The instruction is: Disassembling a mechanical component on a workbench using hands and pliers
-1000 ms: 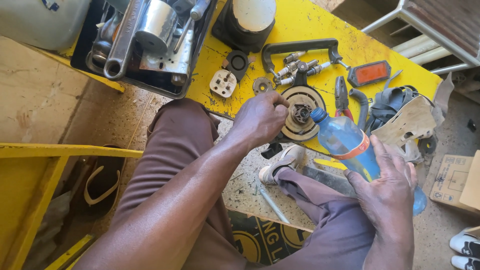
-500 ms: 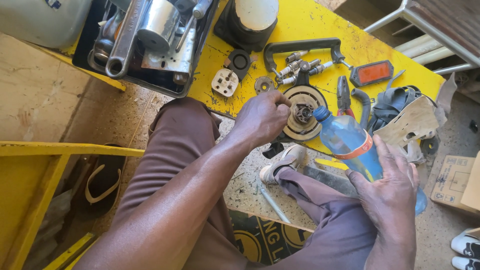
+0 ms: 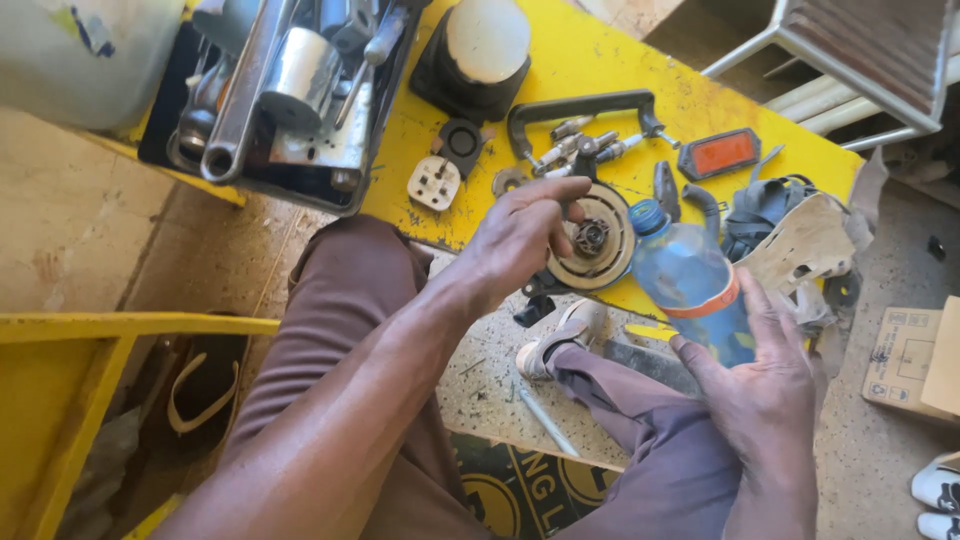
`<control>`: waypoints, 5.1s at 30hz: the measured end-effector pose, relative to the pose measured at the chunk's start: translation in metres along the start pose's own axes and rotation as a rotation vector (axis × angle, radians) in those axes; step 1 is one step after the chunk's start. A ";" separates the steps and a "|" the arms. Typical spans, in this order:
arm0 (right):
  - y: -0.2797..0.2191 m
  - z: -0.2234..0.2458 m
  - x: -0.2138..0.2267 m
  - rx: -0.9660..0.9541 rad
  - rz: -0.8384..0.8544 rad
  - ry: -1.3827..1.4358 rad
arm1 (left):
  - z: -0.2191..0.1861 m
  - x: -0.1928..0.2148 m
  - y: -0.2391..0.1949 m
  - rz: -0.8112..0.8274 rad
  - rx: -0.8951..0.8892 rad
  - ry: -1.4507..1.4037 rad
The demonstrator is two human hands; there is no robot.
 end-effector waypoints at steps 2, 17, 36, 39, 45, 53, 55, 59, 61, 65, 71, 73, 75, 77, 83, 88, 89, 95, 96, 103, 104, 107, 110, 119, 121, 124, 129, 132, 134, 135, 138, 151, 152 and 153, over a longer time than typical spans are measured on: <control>-0.002 0.006 0.001 -0.034 0.026 0.048 | -0.011 -0.002 -0.009 0.042 -0.029 0.021; -0.027 -0.001 -0.024 0.257 0.016 0.115 | -0.027 -0.019 -0.025 -0.001 -0.369 0.561; -0.025 -0.005 -0.032 0.257 0.065 0.341 | -0.044 -0.025 -0.041 0.061 -0.623 0.656; -0.026 -0.001 -0.036 0.334 0.047 0.309 | -0.030 -0.014 -0.030 -0.077 -0.281 0.561; -0.029 0.008 -0.040 0.301 0.088 0.353 | -0.037 -0.005 -0.041 -0.170 -0.252 0.588; -0.034 0.006 -0.048 0.316 0.156 0.421 | -0.048 -0.014 -0.056 0.073 -0.564 0.652; -0.035 0.009 -0.049 0.318 0.169 0.464 | -0.060 -0.014 -0.066 0.046 -0.645 0.681; -0.034 0.011 -0.047 0.271 0.173 0.453 | -0.065 -0.015 -0.080 0.180 -0.654 0.665; -0.033 0.011 -0.046 0.265 0.169 0.447 | -0.061 -0.012 -0.081 0.210 -0.635 0.646; -0.034 0.013 -0.046 0.269 0.180 0.456 | -0.055 -0.008 -0.077 0.186 -0.623 0.795; -0.036 0.007 -0.047 0.281 0.146 0.404 | -0.048 -0.006 -0.065 0.081 -0.522 0.906; -0.037 0.009 -0.044 0.297 0.136 0.381 | -0.048 -0.002 -0.064 0.033 -0.492 0.912; -0.037 0.010 -0.044 0.238 0.200 0.383 | -0.050 -0.004 -0.068 0.098 -0.505 0.864; -0.036 0.004 -0.050 0.274 0.186 0.417 | -0.047 -0.006 -0.073 0.209 -0.536 0.755; -0.036 0.010 -0.055 0.273 0.225 0.486 | -0.065 -0.013 -0.090 0.246 -0.530 0.483; -0.040 0.018 -0.058 0.405 0.218 0.513 | -0.070 -0.008 -0.096 0.007 -0.470 0.846; -0.041 0.019 -0.058 0.397 0.237 0.496 | -0.068 -0.009 -0.100 0.045 -0.477 0.892; -0.051 0.035 -0.056 0.427 0.318 0.576 | -0.073 -0.007 -0.140 0.074 -0.542 0.911; -0.053 0.038 -0.057 0.405 0.340 0.552 | -0.075 0.002 -0.145 -0.074 -0.483 0.988; -0.063 0.064 -0.058 0.523 0.347 0.618 | -0.096 0.011 -0.207 -0.044 -0.742 0.878; -0.065 0.069 -0.055 0.486 0.314 0.631 | -0.100 0.014 -0.216 0.034 -0.661 0.891; -0.077 0.110 -0.036 0.496 0.233 0.663 | -0.123 0.022 -0.243 0.031 -0.596 0.929; -0.088 0.154 -0.027 0.671 0.143 0.707 | -0.156 0.039 -0.273 -0.117 -0.753 1.030; -0.102 0.179 0.010 0.734 -0.179 0.741 | -0.186 0.133 -0.367 -0.585 -0.780 1.245; -0.096 0.169 0.001 0.641 -0.146 0.611 | -0.152 0.166 -0.354 -0.667 -0.694 1.245; -0.093 0.168 -0.005 0.647 -0.196 0.651 | -0.076 0.226 -0.312 -0.869 -0.494 1.291; -0.081 0.167 -0.007 0.641 -0.274 0.524 | 0.068 0.298 -0.217 -0.838 0.103 1.198; -0.059 0.138 -0.016 0.588 -0.313 0.474 | 0.123 0.314 -0.174 -0.811 0.179 1.155; -0.049 0.137 -0.011 0.599 -0.340 0.476 | 0.162 0.333 -0.148 -0.815 0.184 1.154; -0.044 0.136 -0.007 0.618 -0.359 0.487 | 0.181 0.342 -0.134 -0.831 0.196 1.153; -0.015 0.107 -0.016 0.555 -0.424 0.475 | 0.261 0.381 -0.104 -0.774 0.280 1.181; 0.075 0.038 -0.003 0.333 -0.551 0.566 | 0.154 0.306 -0.138 -0.764 0.599 1.299; 0.080 0.039 -0.004 0.343 -0.517 0.582 | 0.138 0.293 -0.146 -0.762 0.656 1.245; 0.086 0.042 -0.006 0.357 -0.482 0.603 | 0.121 0.280 -0.155 -0.769 0.713 1.188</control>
Point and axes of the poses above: each hand's wrist, its own y-axis towards the middle knuckle, its own x-axis out of the back of the hand, z = x × y, the point moved 8 cm from there along y, towards the middle knuckle, and after that the axes turned 5 degrees about x, right-handed, at the moved point
